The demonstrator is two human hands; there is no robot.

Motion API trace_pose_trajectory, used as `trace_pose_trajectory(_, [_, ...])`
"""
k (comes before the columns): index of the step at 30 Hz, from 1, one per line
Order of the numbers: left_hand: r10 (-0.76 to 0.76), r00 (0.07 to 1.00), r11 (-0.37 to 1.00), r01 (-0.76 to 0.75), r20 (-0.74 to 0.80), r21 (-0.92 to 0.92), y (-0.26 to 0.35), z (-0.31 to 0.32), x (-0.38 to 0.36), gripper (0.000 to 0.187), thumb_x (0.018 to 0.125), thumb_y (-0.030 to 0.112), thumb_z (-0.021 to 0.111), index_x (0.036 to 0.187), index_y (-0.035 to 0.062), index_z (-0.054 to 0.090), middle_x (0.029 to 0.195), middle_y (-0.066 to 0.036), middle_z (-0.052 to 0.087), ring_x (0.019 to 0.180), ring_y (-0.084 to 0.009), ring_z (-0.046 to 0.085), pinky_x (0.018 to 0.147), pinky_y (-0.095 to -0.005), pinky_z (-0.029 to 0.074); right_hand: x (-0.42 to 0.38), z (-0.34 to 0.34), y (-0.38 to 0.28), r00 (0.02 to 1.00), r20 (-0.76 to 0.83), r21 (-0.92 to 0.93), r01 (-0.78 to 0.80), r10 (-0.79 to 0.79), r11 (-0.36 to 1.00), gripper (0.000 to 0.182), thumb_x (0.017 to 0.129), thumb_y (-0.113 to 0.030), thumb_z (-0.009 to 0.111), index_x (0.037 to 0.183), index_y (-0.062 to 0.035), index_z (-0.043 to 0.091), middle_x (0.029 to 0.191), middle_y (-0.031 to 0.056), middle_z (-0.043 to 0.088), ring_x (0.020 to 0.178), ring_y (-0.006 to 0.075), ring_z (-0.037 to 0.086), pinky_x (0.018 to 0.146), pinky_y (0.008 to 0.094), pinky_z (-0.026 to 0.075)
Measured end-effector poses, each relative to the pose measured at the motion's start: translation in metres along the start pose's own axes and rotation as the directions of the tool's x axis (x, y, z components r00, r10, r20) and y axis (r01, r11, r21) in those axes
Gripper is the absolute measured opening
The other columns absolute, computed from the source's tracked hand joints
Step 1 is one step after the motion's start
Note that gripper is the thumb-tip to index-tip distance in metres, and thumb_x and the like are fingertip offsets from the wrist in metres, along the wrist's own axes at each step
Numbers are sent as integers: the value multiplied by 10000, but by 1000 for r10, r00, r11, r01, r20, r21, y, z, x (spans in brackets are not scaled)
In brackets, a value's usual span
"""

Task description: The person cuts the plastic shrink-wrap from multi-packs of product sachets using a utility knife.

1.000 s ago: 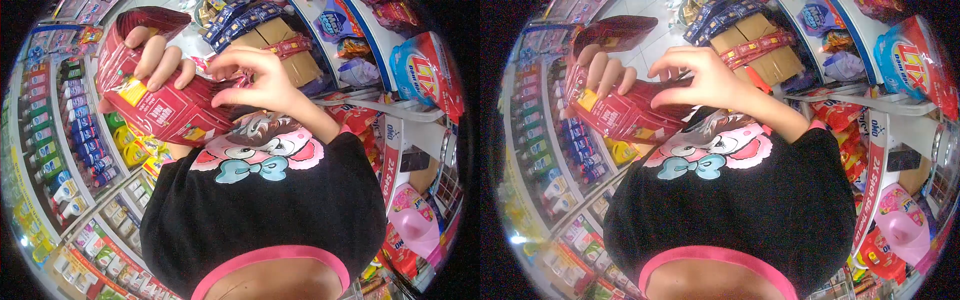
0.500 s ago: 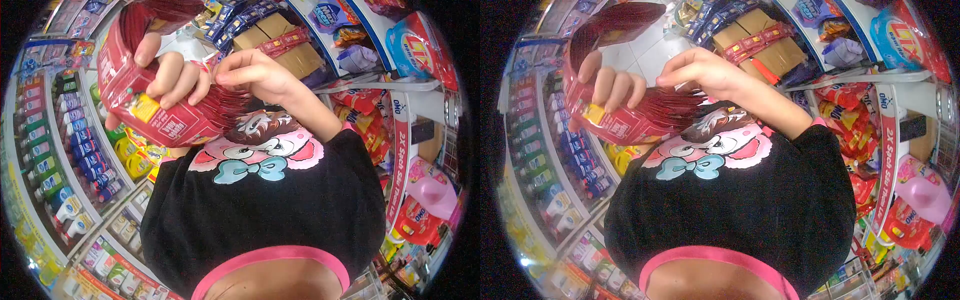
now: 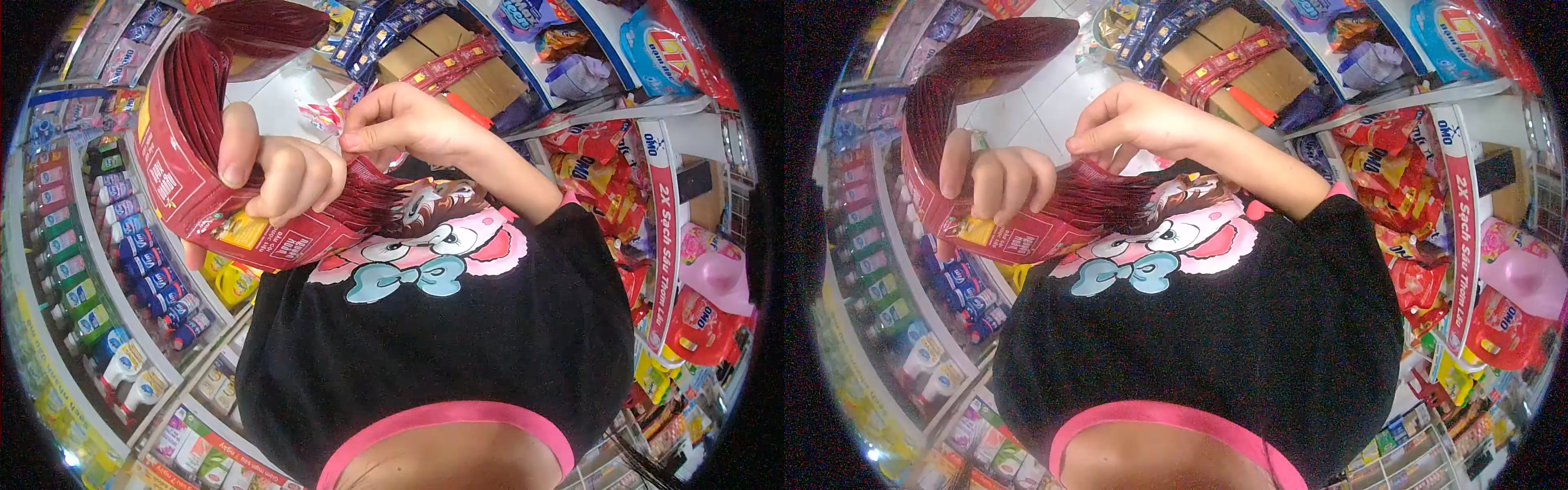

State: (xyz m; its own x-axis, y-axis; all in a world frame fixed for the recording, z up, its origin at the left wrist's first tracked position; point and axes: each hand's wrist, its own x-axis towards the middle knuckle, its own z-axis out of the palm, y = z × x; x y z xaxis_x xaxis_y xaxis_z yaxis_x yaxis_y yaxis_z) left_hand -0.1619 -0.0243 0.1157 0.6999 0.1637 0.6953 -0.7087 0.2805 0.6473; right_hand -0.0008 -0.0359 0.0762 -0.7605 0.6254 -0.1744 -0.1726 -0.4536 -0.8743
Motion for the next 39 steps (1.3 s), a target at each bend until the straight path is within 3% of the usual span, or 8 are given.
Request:
trace_pose_trajectory(2, [-30,1000,998,30,2,48,2,2,-3,539,548,320,686,918,178,321,613,67,448,549,-69,462,552,-279,343,1,2,1,999,7,9,-37,37,999,168,698,-186,575,705,-19,557,576,-14,501,501,35,458,440,149,376])
trace_pose_trajectory(24, [-20,961,998,34,276,-49,1,-8,18,463,639,279,626,930,140,293,609,23,452,491,-102,430,513,-292,333,25,-9,23,991,30,168,-136,133,976,126,711,-125,558,695,0,549,544,17,494,409,42,427,352,141,315])
trace_pose_trajectory(32, [-63,869,980,147,491,-134,-9,-17,50,459,639,241,620,929,127,283,651,12,493,502,-108,472,530,-284,360,28,-17,33,936,282,294,-291,208,910,146,700,-128,560,693,14,524,569,22,495,444,46,436,387,176,372])
trace_pose_trajectory(34, [-56,906,984,122,421,-132,-15,-10,59,347,676,208,574,868,122,299,626,29,468,487,-66,449,482,-226,355,29,-20,43,949,65,17,-309,308,951,129,694,-120,552,699,7,525,561,13,479,443,58,429,392,188,379])
trace_pose_trajectory(35, [146,912,973,-62,383,-223,-18,-6,66,241,699,162,522,809,130,310,594,46,442,467,-40,425,455,-185,339,36,-36,71,948,-30,-77,-318,317,945,106,687,-108,543,682,-4,519,537,5,453,444,67,417,376,207,372])
trace_pose_trajectory(37, [226,881,966,-146,417,-214,4,-10,62,198,732,93,441,862,108,292,614,19,450,479,-79,429,480,-234,362,39,-84,125,917,77,322,-394,390,861,101,682,-106,542,656,-14,510,508,0,426,444,71,402,373,219,362])
trace_pose_trajectory(38, [264,862,959,-188,432,-211,15,-12,60,186,749,58,401,888,97,283,624,5,454,485,-99,431,492,-258,374,40,-95,138,889,-165,326,-359,426,875,137,666,-125,566,594,-29,500,500,7,423,444,76,406,378,217,352])
trace_pose_trajectory(39, [315,892,949,-284,325,-140,10,-9,61,114,752,80,399,814,114,309,585,37,442,448,-56,420,438,-200,360,28,-113,136,840,-406,121,-342,361,932,180,655,-150,585,552,-33,495,516,15,447,440,80,416,394,209,354])
